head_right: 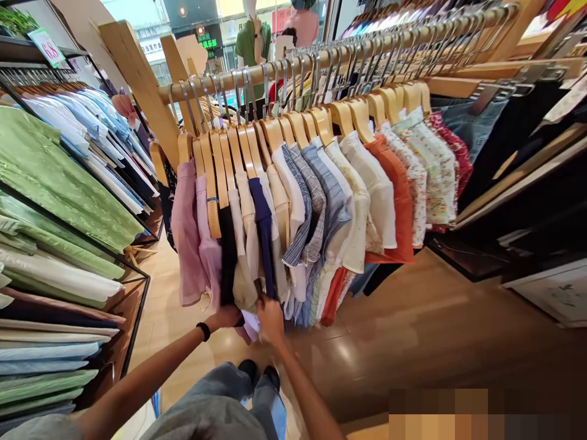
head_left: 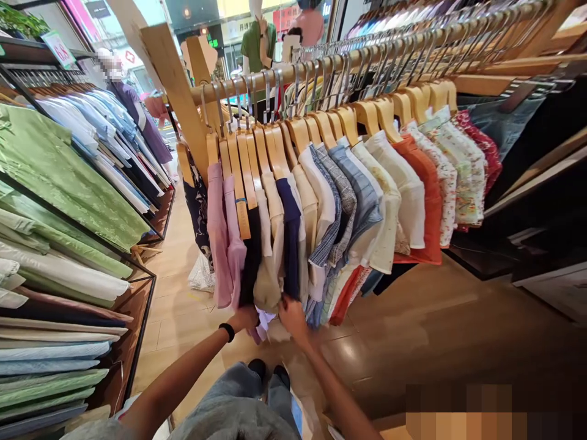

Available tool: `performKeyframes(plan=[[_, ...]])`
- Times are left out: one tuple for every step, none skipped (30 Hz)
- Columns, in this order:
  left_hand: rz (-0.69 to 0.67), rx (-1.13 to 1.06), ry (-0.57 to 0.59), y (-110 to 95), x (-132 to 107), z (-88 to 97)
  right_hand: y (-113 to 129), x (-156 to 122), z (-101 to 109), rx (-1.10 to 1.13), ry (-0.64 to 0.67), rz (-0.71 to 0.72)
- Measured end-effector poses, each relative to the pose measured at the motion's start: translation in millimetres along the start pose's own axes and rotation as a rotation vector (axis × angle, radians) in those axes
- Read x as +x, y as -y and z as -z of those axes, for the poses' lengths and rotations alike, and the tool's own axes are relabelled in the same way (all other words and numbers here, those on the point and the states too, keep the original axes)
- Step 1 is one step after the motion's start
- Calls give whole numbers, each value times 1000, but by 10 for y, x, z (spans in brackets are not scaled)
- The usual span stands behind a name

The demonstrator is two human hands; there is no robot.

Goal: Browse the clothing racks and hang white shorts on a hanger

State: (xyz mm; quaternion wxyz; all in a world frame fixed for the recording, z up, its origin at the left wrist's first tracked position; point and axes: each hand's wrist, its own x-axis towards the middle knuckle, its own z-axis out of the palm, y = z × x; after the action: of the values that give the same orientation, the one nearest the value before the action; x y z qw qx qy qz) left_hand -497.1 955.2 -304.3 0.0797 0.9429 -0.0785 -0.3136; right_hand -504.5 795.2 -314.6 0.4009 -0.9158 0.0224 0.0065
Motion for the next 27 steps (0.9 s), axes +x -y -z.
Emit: performKeyframes(plan=[[-54,4,18,-107,-159,84,178,15,42,42,-37,71],[-106,5,10,-214,-339,184,351,41,107,89,-86,156],[-154,6,-26,-315,-528,299,511,80,187,140,-146,248],[-210,8,-121,-406,-714,424,653,133,271,180,-195,326],[-240,-6,-233,-484,-881,555,772,198,350,214,-225,391],[-249,-37,-336,-545,-1019,684,866,270,417,235,-219,440],[-247,-70,-449,-590,-1117,804,933,341,469,253,-183,490],[-247,-110,-559,-619,-1171,909,977,403,506,267,-123,544],[-265,-155,-664,-636,-1182,995,1000,449,531,270,-53,592],[-305,-205,-764,-645,-1155,1063,1009,475,547,261,7,626],[-362,-264,-851,-650,-1097,1115,1009,484,558,247,42,638],[-424,-333,-921,-654,-1018,1156,1006,478,568,232,52,634],[-473,-409,-972,-661,-927,1190,1004,466,579,222,38,621],[-504,-487,-1004,-671,-832,1222,1007,454,593,222,12,602],[-515,-562,-1011,-686,-738,1254,1015,450,610,231,-17,584],[-512,-633,-995,-704,-649,1287,1029,457,629,246,-43,564],[-507,-700,-957,-724,-563,1322,1046,478,649,265,-65,546],[-501,-766,-903,-744,-481,1357,1066,512,668,285,-77,530],[-493,-833,-847,-762,-400,1390,1087,558,684,304,-73,512],[-484,-899,-801,-775,-318,1420,1110,613,695,325,-52,486],[-479,-958,-770,-781,-235,1447,1138,675,700,344,-24,452],[-479,-999,-756,-777,-151,1471,1170,742,699,363,-1,410],[-473,-1007,-760,-764,-67,1493,1210,813,691,383,11,357],[-463,-986,-770,-739,14,1513,1255,886,679,402,11,303],[-448,-944,-780,-703,88,1532,1306,961,665,419,5,256],[-426,-894,-786,-658,153,1549,1358,1038,653,433,-2,218],[-399,-846,-791,-604,205,1564,1406,1114,645,443,-4,186]])
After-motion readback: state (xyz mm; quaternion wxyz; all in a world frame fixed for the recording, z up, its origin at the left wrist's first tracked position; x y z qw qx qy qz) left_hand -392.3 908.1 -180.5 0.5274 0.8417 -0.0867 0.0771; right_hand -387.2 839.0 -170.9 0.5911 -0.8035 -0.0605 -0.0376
